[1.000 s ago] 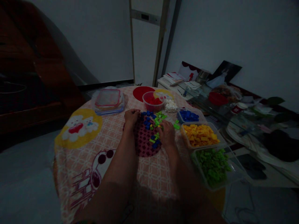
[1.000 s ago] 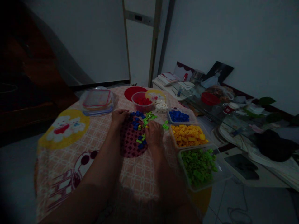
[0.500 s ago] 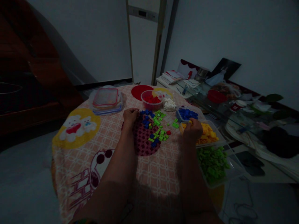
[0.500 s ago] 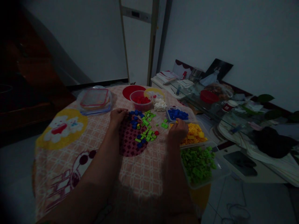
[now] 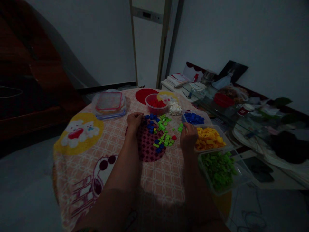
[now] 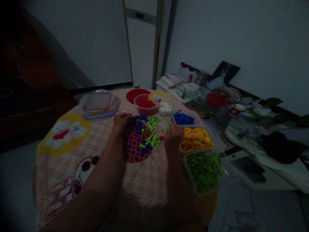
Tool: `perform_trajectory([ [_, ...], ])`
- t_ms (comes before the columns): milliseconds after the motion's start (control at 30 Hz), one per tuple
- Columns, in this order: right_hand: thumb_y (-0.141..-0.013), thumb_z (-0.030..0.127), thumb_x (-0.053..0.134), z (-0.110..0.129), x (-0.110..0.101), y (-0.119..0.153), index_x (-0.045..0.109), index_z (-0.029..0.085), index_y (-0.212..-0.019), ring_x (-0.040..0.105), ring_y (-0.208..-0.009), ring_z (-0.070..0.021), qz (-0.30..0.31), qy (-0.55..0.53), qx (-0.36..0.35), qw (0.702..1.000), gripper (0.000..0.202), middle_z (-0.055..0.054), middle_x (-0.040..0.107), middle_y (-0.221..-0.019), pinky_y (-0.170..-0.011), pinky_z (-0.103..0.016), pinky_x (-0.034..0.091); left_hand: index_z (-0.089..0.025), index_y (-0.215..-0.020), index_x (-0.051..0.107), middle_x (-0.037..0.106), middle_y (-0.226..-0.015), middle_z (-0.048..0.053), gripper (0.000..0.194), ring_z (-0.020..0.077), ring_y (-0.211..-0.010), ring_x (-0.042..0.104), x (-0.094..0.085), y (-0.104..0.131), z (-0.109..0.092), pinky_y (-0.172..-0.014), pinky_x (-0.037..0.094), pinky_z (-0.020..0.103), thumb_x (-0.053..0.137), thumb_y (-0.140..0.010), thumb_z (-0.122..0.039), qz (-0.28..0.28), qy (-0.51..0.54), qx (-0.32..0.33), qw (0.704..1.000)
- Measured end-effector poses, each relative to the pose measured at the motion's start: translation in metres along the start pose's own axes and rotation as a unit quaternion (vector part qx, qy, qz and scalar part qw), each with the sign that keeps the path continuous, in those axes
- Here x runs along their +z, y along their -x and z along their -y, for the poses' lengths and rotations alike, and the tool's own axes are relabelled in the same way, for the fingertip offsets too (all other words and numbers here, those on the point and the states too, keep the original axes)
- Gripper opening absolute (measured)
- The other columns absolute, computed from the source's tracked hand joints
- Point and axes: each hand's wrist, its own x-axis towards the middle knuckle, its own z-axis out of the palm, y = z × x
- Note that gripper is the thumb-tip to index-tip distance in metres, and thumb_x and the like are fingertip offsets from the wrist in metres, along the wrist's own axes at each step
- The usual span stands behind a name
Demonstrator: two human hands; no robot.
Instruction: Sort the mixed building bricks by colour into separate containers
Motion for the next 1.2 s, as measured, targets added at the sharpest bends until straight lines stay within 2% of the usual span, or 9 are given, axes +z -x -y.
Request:
perform_trajectory([
  [100, -0.095, 0.021, 0.045, 0.019, 0.012, 0.009, 0.074, 0.018, -0.102, 0.062, -0.107, -0.0272, 0.081, -0.024, -0.039, 0.996, 0.03, -0.015, 0.072, -0.112, -0.101, -0.044, 0.046, -0.014, -0.088, 0.077, 0.075, -0.073, 0.004, 0.023, 0.0153, -0.063, 0.067, 0.0, 0.001, -0.001, -0.064, 0.052, 0.024, 0.062, -0.073, -0.021, 0.002, -0.001, -0.005, 1.0],
  [267, -0.095, 0.021, 0.055, 0.051, 0.034, 0.01, 0.078, 0.022, -0.098, 0.056, -0.116, -0.0274, 0.201, 0.006, -0.068, 0.977, 0.024, -0.012, 0.068, -0.126, -0.106, -0.043, 0.043, -0.015, -0.088, 0.077, 0.074, -0.072, 0.003, 0.021, 0.0153, -0.065, 0.068, 0.002, -0.001, -0.001, -0.065, 0.052, 0.024, 0.062, -0.074, -0.021, -0.003, -0.012, -0.014, 1.0],
  [467, -0.096, 0.021, 0.057, 0.07, 0.07, 0.007, 0.078, 0.018, -0.095, 0.047, -0.13, -0.0307, 0.266, 0.047, -0.067, 0.961, 0.021, -0.014, 0.061, -0.141, -0.117, -0.05, 0.032, -0.014, -0.089, 0.077, 0.075, -0.073, 0.005, 0.022, 0.016, -0.063, 0.068, 0.0, 0.002, -0.003, -0.062, 0.051, 0.024, 0.063, -0.073, -0.021, 0.003, -0.006, -0.014, 1.0],
  [600, -0.093, 0.02, 0.06, 0.069, 0.079, 0.01, 0.077, 0.016, -0.103, 0.042, -0.138, -0.0364, 0.301, 0.045, -0.058, 0.951, 0.02, -0.019, 0.058, -0.145, -0.118, -0.058, 0.027, -0.014, -0.089, 0.078, 0.074, -0.07, 0.004, 0.023, 0.0159, -0.062, 0.067, 0.0, 0.003, -0.004, -0.06, 0.05, 0.024, 0.062, -0.073, -0.019, 0.005, -0.008, -0.016, 1.0],
  [700, -0.092, 0.018, 0.06, 0.069, 0.077, 0.014, 0.076, 0.016, -0.105, 0.038, -0.141, -0.0378, 0.301, 0.034, -0.062, 0.951, 0.021, -0.019, 0.056, -0.146, -0.119, -0.06, 0.026, -0.014, -0.09, 0.079, 0.074, -0.07, 0.003, 0.024, 0.016, -0.063, 0.067, 0.001, 0.0, -0.003, -0.061, 0.05, 0.024, 0.062, -0.073, -0.02, 0.003, -0.02, -0.019, 1.0],
  [833, -0.091, 0.019, 0.059, 0.07, 0.076, 0.019, 0.075, 0.017, -0.107, 0.04, -0.141, -0.0353, 0.287, 0.021, -0.071, 0.955, 0.022, -0.017, 0.057, -0.146, -0.12, -0.057, 0.027, -0.016, -0.089, 0.079, 0.075, -0.072, 0.003, 0.024, 0.0161, -0.064, 0.068, 0.002, -0.002, 0.001, -0.063, 0.051, 0.024, 0.062, -0.072, -0.02, 0.0, -0.028, -0.01, 1.0],
  [967, -0.092, 0.02, 0.057, 0.068, 0.07, 0.019, 0.073, 0.018, -0.097, 0.043, -0.139, -0.0315, 0.25, 0.006, -0.063, 0.966, 0.017, -0.014, 0.06, -0.143, -0.12, -0.052, 0.031, -0.015, -0.087, 0.078, 0.073, -0.069, 0.003, 0.023, 0.0154, -0.06, 0.066, 0.001, -0.002, 0.002, -0.059, 0.048, 0.023, 0.063, -0.073, -0.022, 0.0, -0.033, -0.002, 0.999],
  [1067, -0.09, 0.02, 0.058, 0.056, 0.056, 0.015, 0.071, 0.019, -0.089, 0.047, -0.135, -0.0293, 0.22, -0.005, -0.042, 0.975, 0.013, -0.015, 0.062, -0.138, -0.118, -0.048, 0.033, -0.015, -0.089, 0.078, 0.072, -0.067, 0.003, 0.024, 0.0151, -0.058, 0.065, 0.001, -0.002, 0.002, -0.057, 0.047, 0.023, 0.062, -0.073, -0.022, 0.001, -0.031, -0.006, 1.0],
  [1200, -0.089, 0.023, 0.059, 0.026, 0.029, 0.008, 0.069, 0.019, -0.087, 0.052, -0.128, -0.0292, 0.154, 0.001, -0.023, 0.988, 0.01, -0.017, 0.065, -0.13, -0.114, -0.049, 0.038, -0.014, -0.089, 0.078, 0.074, -0.07, 0.004, 0.025, 0.0155, -0.061, 0.067, 0.002, -0.003, 0.002, -0.06, 0.049, 0.023, 0.062, -0.072, -0.021, -0.002, -0.019, -0.012, 1.0],
])
